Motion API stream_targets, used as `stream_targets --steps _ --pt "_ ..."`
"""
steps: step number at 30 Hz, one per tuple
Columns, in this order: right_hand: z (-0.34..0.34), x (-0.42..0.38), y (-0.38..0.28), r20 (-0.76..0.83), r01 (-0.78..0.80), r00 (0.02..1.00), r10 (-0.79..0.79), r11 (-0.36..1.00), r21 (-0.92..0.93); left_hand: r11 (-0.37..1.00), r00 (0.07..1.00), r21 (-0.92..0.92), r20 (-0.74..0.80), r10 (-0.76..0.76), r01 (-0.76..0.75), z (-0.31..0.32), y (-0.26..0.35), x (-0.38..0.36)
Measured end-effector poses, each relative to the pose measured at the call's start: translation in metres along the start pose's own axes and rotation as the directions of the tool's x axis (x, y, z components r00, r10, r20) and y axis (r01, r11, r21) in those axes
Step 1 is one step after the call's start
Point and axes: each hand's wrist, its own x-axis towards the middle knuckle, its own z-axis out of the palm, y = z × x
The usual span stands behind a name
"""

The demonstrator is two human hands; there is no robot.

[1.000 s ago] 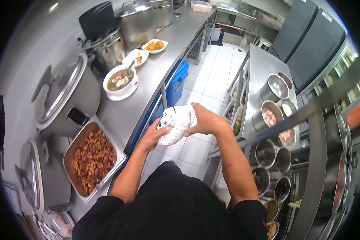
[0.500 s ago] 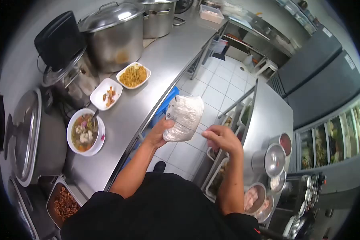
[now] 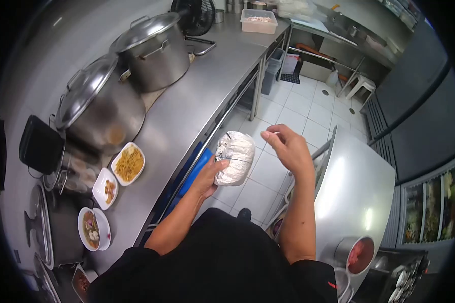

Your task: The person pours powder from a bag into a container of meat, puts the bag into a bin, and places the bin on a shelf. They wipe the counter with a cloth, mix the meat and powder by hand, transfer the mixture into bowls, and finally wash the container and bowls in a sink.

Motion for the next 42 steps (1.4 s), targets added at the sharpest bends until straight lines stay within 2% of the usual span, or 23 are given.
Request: stream_targets --steps 1,4,6,8,9,12,13,16,17,19,20,21,22,25,28,29,30,32,34,36,39,40,42 --pt "-0.004 0.023 0.015 0.065 -0.054 0.996 0.064 0.989 -0.141 0.999 0.999 -0.016 -0.004 0.038 -0.038 0.01 0.002 0.014" --pt "0.007 0.067 0.05 0.268 -0.096 0.958 0.099 0.995 -0.025 0.989 0.991 -0.066 -0.013 0.135 -0.136 0.038 0.009 0.064" --pt "0.028 0.088 0.069 0.206 0.225 0.95 -0.236 0.972 0.075 0.981 0.984 -0.076 0.013 0.178 -0.177 0.048 0.014 0.105" --pt "0.024 0.125 0.074 0.122 0.284 0.944 -0.308 0.942 0.182 0.977 0.975 -0.069 0.073 0.209 -0.204 0.053 0.023 0.15" --pt "0.017 0.146 0.078 0.072 0.318 0.937 -0.342 0.92 0.23 0.97 0.971 0.079 0.075 0.226 -0.232 0.057 0.029 0.175" --pt "-0.015 0.21 0.083 0.117 0.324 0.927 -0.357 0.917 0.231 0.949 0.966 0.187 0.095 0.241 -0.256 0.073 0.046 0.247" --pt "-0.027 0.227 0.082 0.141 0.298 0.934 -0.329 0.932 0.204 0.951 0.96 0.16 0.134 0.245 -0.265 0.079 0.052 0.269" --pt "-0.073 0.292 0.086 0.231 0.238 0.937 -0.263 0.963 0.129 0.943 0.938 0.003 0.103 0.331 -0.333 0.112 0.059 0.352" --pt "-0.089 0.308 0.089 0.213 0.219 0.947 -0.24 0.969 0.117 0.94 0.931 0.003 0.136 0.339 -0.342 0.116 0.058 0.383" --pt "-0.123 0.347 0.096 0.162 0.199 0.964 -0.212 0.976 0.093 0.974 0.952 -0.055 0.205 0.226 -0.22 0.141 0.066 0.444" --pt "-0.136 0.358 0.1 0.096 0.134 0.986 -0.139 0.989 0.064 0.986 0.96 -0.081 0.229 0.16 -0.145 0.154 0.066 0.468" --pt "-0.148 0.372 0.106 0.033 0.065 0.997 -0.067 0.997 0.044 0.991 0.979 -0.12 0.187 0.079 -0.057 0.171 0.068 0.497" --pt "-0.16 0.386 0.111 -0.029 0.004 1.0 -0.003 1.0 0.029 0.995 0.985 -0.084 0.16 0.068 -0.055 0.188 0.064 0.523" --pt "-0.198 0.421 0.131 -0.137 -0.045 0.989 0.049 0.999 0.031 0.993 0.988 0.069 0.129 0.089 -0.099 0.224 0.04 0.599" --pt "-0.226 0.473 0.167 -0.208 0.126 0.957 -0.203 0.935 -0.331 0.981 0.98 0.175 0.192 0.046 -0.081 0.261 0.024 0.658" --pt "-0.237 0.497 0.182 -0.239 0.054 0.961 -0.141 0.94 -0.337 0.984 0.974 0.174 0.225 0.009 -0.049 0.273 0.022 0.674" --pt "-0.253 0.519 0.196 -0.28 0.012 0.956 -0.082 0.97 -0.244 0.985 0.968 0.169 0.249 -0.028 -0.015 0.282 0.017 0.691" --pt "-0.286 0.563 0.211 -0.329 -0.065 0.943 0.045 0.997 -0.049 0.965 0.938 0.243 0.347 0.013 -0.103 0.293 0.01 0.732" --pt "-0.317 0.604 0.219 -0.319 0.023 0.948 0.001 0.997 0.072 0.91 0.909 0.348 0.41 0.066 -0.224 0.303 0.012 0.776" --pt "-0.347 0.65 0.228 -0.315 0.113 0.948 -0.049 0.976 0.189 0.89 0.884 0.361 0.458 0.09 -0.278 0.318 0.041 0.809" --pt "-0.385 0.728 0.233 -0.337 0.141 0.934 -0.117 0.989 0.046 0.835 0.895 0.428 0.416 0.158 -0.346 0.322 0.074 0.849" --pt "-0.396 0.758 0.231 -0.336 0.166 0.928 -0.16 0.986 -0.012 0.824 0.914 0.462 0.374 0.155 -0.328 0.313 0.081 0.863" --pt "-0.421 0.811 0.225 -0.341 0.224 0.916 -0.211 0.975 -0.001 0.796 0.946 0.534 0.289 0.146 -0.285 0.288 0.089 0.881"
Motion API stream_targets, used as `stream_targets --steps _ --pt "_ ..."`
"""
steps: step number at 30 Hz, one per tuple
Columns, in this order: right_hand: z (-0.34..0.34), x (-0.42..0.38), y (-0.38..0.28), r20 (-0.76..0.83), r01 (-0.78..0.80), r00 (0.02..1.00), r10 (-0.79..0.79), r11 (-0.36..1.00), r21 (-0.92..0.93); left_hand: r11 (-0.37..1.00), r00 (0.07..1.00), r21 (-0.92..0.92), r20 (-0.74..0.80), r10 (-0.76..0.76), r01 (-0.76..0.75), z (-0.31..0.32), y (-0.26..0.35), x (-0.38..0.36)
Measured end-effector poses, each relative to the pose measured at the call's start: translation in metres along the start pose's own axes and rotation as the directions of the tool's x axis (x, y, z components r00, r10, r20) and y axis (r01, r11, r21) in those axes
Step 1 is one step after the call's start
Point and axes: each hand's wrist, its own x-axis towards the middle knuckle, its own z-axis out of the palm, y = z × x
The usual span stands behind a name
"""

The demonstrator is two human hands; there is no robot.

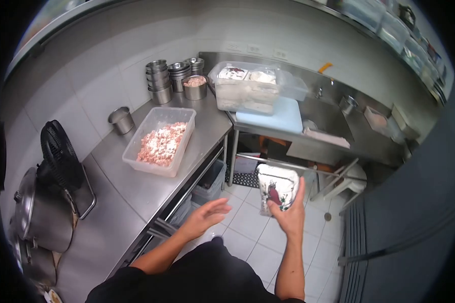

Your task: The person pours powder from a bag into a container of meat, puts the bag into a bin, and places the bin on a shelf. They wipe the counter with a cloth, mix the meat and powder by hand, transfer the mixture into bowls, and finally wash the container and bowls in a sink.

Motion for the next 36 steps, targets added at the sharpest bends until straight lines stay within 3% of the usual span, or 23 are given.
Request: stream_targets --steps 2,4,5,8,12,19,22,23,24,26,28,29,32,34,36 --pt "-0.005 0.07 0.014 -0.03 0.172 0.984 -0.175 0.981 -0.092 0.997 0.978 -0.037 -0.193 -0.077 0.071 -0.022 -0.015 0.014" --pt "-0.009 0.134 -0.009 -0.021 0.182 0.983 -0.184 0.98 -0.083 0.984 0.949 -0.153 -0.284 -0.135 0.094 -0.048 -0.037 0.032" --pt "-0.011 0.168 -0.012 -0.043 0.25 0.964 -0.261 0.953 -0.173 0.97 0.93 -0.217 -0.322 -0.176 0.109 -0.058 -0.045 0.043" --pt "-0.007 0.269 -0.044 -0.046 0.432 0.886 -0.462 0.856 -0.283 0.968 0.89 -0.224 -0.41 -0.199 0.113 -0.083 -0.046 0.096" --pt "0.007 0.39 -0.075 0.013 0.504 0.81 -0.586 0.683 -0.529 0.985 0.911 -0.168 -0.4 -0.104 0.039 -0.112 -0.023 0.184" --pt "0.052 0.559 -0.09 0.254 0.52 0.854 -0.455 0.705 -0.482 0.989 0.818 -0.115 -0.575 0.013 -0.097 -0.153 0.0 0.253" --pt "0.073 0.628 -0.065 0.426 0.506 0.824 -0.373 0.823 -0.259 0.99 0.699 -0.091 -0.715 0.012 -0.109 -0.153 -0.015 0.266" --pt "0.08 0.646 -0.054 0.509 0.39 0.825 -0.245 0.899 -0.198 0.987 0.668 -0.117 -0.744 -0.015 -0.108 -0.149 -0.02 0.27" --pt "0.09 0.665 -0.041 0.63 0.351 0.76 -0.161 0.917 -0.189 0.983 0.636 -0.144 -0.77 -0.041 -0.111 -0.146 -0.023 0.277" --pt "0.119 0.693 -0.007 0.748 0.436 0.658 0.083 0.768 -0.469 0.99 0.598 -0.087 -0.802 -0.001 -0.115 -0.138 -0.029 0.294" --pt "0.151 0.73 0.055 0.795 0.568 0.606 -0.001 0.701 -0.432 0.988 0.555 -0.022 -0.83 0.066 -0.151 -0.131 -0.027 0.315" --pt "0.154 0.73 0.054 0.813 0.524 0.582 0.018 0.756 -0.392 0.988 0.502 0.002 -0.861 0.079 -0.152 -0.125 -0.022 0.328" --pt "0.172 0.746 0.056 0.662 0.66 0.638 -0.394 0.722 -0.207 0.984 0.42 0.067 -0.898 0.132 -0.166 -0.12 -0.009 0.371" --pt "0.168 0.738 0.032 0.578 0.771 0.592 -0.561 0.604 -0.203 0.972 0.421 0.188 -0.877 0.231 -0.142 -0.12 0.0 0.4" --pt "0.177 0.728 0.038 0.562 0.871 0.478 -0.675 0.448 -0.202 0.95 0.42 0.265 -0.853 0.311 -0.165 -0.119 0.012 0.431"
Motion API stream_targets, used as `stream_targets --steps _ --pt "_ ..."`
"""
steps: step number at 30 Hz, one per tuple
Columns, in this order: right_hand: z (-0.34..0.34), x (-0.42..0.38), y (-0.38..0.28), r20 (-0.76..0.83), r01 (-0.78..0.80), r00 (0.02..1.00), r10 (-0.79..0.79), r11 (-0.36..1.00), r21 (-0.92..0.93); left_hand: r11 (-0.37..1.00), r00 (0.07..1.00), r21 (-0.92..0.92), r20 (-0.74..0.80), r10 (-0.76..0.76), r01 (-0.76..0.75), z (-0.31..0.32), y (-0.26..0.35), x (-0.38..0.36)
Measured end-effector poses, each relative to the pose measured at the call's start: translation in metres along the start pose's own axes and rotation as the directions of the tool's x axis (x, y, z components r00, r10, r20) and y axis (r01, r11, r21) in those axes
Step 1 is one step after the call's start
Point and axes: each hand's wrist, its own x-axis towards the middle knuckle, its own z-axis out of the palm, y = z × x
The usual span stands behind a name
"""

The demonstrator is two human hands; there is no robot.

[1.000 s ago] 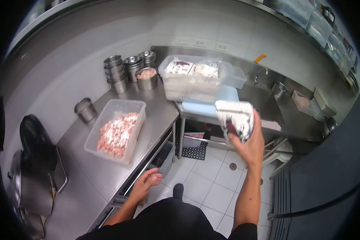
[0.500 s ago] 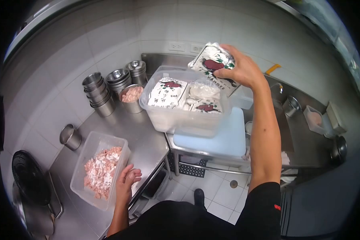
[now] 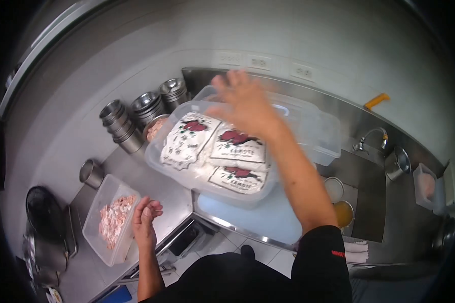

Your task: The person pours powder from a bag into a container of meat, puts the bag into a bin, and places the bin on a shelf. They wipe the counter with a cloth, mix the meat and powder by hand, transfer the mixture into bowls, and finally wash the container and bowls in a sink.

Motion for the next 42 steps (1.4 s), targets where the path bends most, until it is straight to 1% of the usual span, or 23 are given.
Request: stream_targets --steps 1,2,8,10,11,12,13,14,15,16,17,18,20,21,25,27,29,31,33,35,37,39,42 --pt "0.026 -0.012 -0.006 0.313 -0.006 0.95 -0.01 0.999 0.049 0.999 0.999 -0.005 0.012 0.033 -0.033 0.012 0.004 0.007" --pt "0.053 -0.026 -0.01 0.593 -0.036 0.805 -0.029 0.994 0.098 0.995 0.995 0.031 0.016 0.095 -0.095 0.025 0.007 0.016" --pt "0.06 -0.03 -0.012 0.595 -0.042 0.802 -0.051 0.989 0.141 0.892 0.932 0.273 0.144 0.331 -0.359 0.105 0.038 0.086" --pt "0.065 -0.032 -0.005 0.576 -0.047 0.814 -0.073 0.98 0.191 0.785 0.884 0.407 0.194 0.426 -0.467 0.135 0.029 0.114" --pt "0.062 -0.029 0.003 0.509 -0.054 0.853 -0.117 0.95 0.309 0.719 0.856 0.469 0.226 0.464 -0.513 0.144 0.022 0.119" --pt "0.06 -0.025 0.022 0.252 0.015 0.957 -0.146 0.889 0.457 0.642 0.864 0.581 0.279 0.42 -0.5 0.148 0.018 0.119" --pt "0.057 -0.024 0.045 -0.029 0.131 0.99 -0.139 0.815 0.565 0.551 0.869 0.677 0.319 0.377 -0.488 0.152 0.016 0.121" --pt "0.051 -0.037 0.066 -0.215 0.08 0.965 0.149 0.615 0.784 0.45 0.881 0.764 0.341 0.328 -0.463 0.155 0.015 0.121" --pt "0.031 -0.055 0.082 -0.28 0.087 0.903 0.327 0.498 0.863 0.465 0.885 0.762 0.312 0.345 -0.45 0.157 0.018 0.119" --pt "0.04 -0.07 0.114 -0.409 -0.016 0.816 0.408 0.723 0.691 0.461 0.889 0.767 0.321 0.327 -0.446 0.155 0.016 0.119" --pt "0.031 -0.09 0.135 -0.314 -0.2 0.884 0.346 0.888 0.413 0.451 0.891 0.775 0.33 0.311 -0.444 0.151 0.011 0.121" --pt "0.046 -0.112 0.151 -0.082 -0.315 0.944 0.32 0.946 0.071 0.44 0.892 0.78 0.34 0.297 -0.444 0.148 0.01 0.123" --pt "0.061 -0.152 0.148 0.308 -0.319 0.876 0.372 0.924 -0.21 0.472 0.899 0.768 0.333 0.284 -0.433 0.151 0.014 0.121" --pt "0.064 -0.16 0.145 0.297 -0.268 0.898 0.324 0.939 -0.214 0.508 0.912 0.758 0.319 0.258 -0.409 0.152 0.017 0.12" --pt "0.078 -0.153 0.171 0.146 -0.141 0.975 0.165 0.976 -0.164 0.417 0.879 0.785 0.329 0.345 -0.458 0.147 0.003 0.123" --pt "0.06 -0.137 0.181 -0.057 -0.107 0.993 0.101 0.988 -0.112 0.483 0.883 0.751 0.293 0.367 -0.45 0.146 0.003 0.122" --pt "0.031 -0.114 0.189 -0.049 -0.299 0.953 0.298 0.954 -0.022 0.554 0.893 0.713 0.24 0.381 -0.429 0.146 0.009 0.119" --pt "0.012 -0.099 0.19 -0.186 -0.295 0.935 0.304 0.953 0.073 0.601 0.883 0.668 0.195 0.427 -0.438 0.144 0.014 0.117" --pt "-0.023 -0.087 0.137 -0.178 -0.274 0.947 0.269 0.962 -0.006 0.681 0.862 0.575 0.087 0.5 -0.453 0.14 0.012 0.12" --pt "-0.028 -0.085 0.099 -0.131 -0.123 0.983 0.127 0.992 0.036 0.777 0.845 0.432 -0.059 0.531 -0.458 0.131 0.005 0.126" --pt "-0.041 -0.089 0.033 -0.036 -0.094 0.995 0.095 0.995 0.013 0.739 0.791 0.459 -0.117 0.6 -0.493 0.117 -0.003 0.142" --pt "-0.043 -0.094 -0.006 -0.132 0.229 0.966 -0.221 0.972 0.052 0.724 0.764 0.499 -0.173 0.622 -0.477 0.108 0.005 0.155" --pt "-0.076 -0.104 -0.089 0.19 0.112 0.972 -0.138 0.984 0.142 0.738 0.862 0.597 -0.149 0.485 -0.313 0.083 0.032 0.178"
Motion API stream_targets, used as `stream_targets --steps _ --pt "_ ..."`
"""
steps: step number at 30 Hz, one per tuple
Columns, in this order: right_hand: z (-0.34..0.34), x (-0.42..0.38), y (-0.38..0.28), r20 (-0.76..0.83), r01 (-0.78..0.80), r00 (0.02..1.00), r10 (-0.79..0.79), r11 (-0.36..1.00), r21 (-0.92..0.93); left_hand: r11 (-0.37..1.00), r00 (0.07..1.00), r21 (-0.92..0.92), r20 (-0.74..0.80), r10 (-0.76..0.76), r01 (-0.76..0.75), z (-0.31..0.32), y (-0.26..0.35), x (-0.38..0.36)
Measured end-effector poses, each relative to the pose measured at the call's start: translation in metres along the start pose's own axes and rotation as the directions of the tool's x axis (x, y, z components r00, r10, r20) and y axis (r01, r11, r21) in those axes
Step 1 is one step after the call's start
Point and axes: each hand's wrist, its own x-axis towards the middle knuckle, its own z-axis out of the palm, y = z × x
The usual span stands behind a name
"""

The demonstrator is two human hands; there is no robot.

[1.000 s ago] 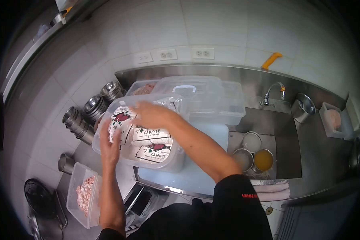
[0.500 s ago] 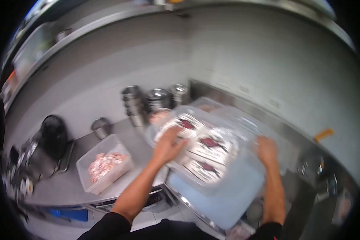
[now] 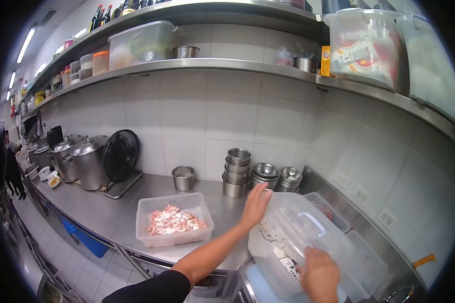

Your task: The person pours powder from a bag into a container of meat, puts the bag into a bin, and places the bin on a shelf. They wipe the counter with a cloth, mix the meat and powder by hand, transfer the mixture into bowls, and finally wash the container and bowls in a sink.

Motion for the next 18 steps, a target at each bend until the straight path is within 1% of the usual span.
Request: stream_targets --steps 1,2,3,4,7,10,11,13,14,16,17,18 --pt "-0.009 0.001 -0.026 0.123 -0.056 0.991 0.053 0.998 0.02 0.998 0.997 0.02 0.054 -0.059 0.058 -0.001 -0.009 0.014" --pt "0.002 -0.003 -0.026 0.102 -0.003 0.995 0.003 1.0 -0.004 0.967 0.951 0.235 0.262 -0.161 0.099 -0.007 -0.006 0.022" --pt "0.022 -0.011 -0.023 0.077 0.054 0.996 -0.051 0.998 -0.032 0.893 0.855 0.441 0.425 -0.296 0.09 -0.014 0.0 0.032" --pt "0.032 -0.012 -0.02 0.053 0.111 0.993 -0.107 0.992 -0.066 0.786 0.718 0.617 0.53 -0.451 0.037 -0.017 0.003 0.04" --pt "0.03 -0.013 -0.023 0.181 0.035 0.983 -0.03 0.999 -0.025 0.758 0.821 0.643 0.489 -0.295 -0.111 0.02 -0.051 0.032" --pt "0.002 -0.013 -0.024 0.244 -0.002 0.97 -0.019 0.997 0.083 0.811 0.69 0.581 0.614 -0.382 -0.069 0.028 -0.071 0.036" --pt "0.006 -0.013 -0.011 0.131 0.011 0.991 -0.016 0.999 0.037 0.817 0.713 0.574 0.596 -0.369 -0.057 0.024 -0.064 0.033" --pt "0.021 -0.014 0.032 -0.089 0.022 0.996 -0.027 0.998 -0.053 0.815 0.746 0.559 0.606 -0.276 -0.152 0.023 -0.07 0.032" --pt "0.025 -0.01 0.044 -0.146 -0.018 0.989 0.004 0.996 -0.092 0.808 0.76 0.553 0.61 -0.225 -0.204 0.024 -0.074 0.035" --pt "0.032 -0.001 0.065 -0.265 -0.113 0.962 0.066 0.979 -0.168 0.792 0.814 0.566 0.558 -0.161 -0.231 0.04 -0.107 0.04" --pt "0.043 -0.001 0.077 -0.128 -0.149 0.983 0.132 0.98 -0.134 0.786 0.837 0.569 0.533 -0.128 -0.243 0.047 -0.118 0.04" --pt "0.059 -0.001 0.088 0.012 -0.191 0.981 0.193 0.976 -0.102 0.823 0.813 0.531 0.56 -0.16 -0.204 0.046 -0.113 0.04"
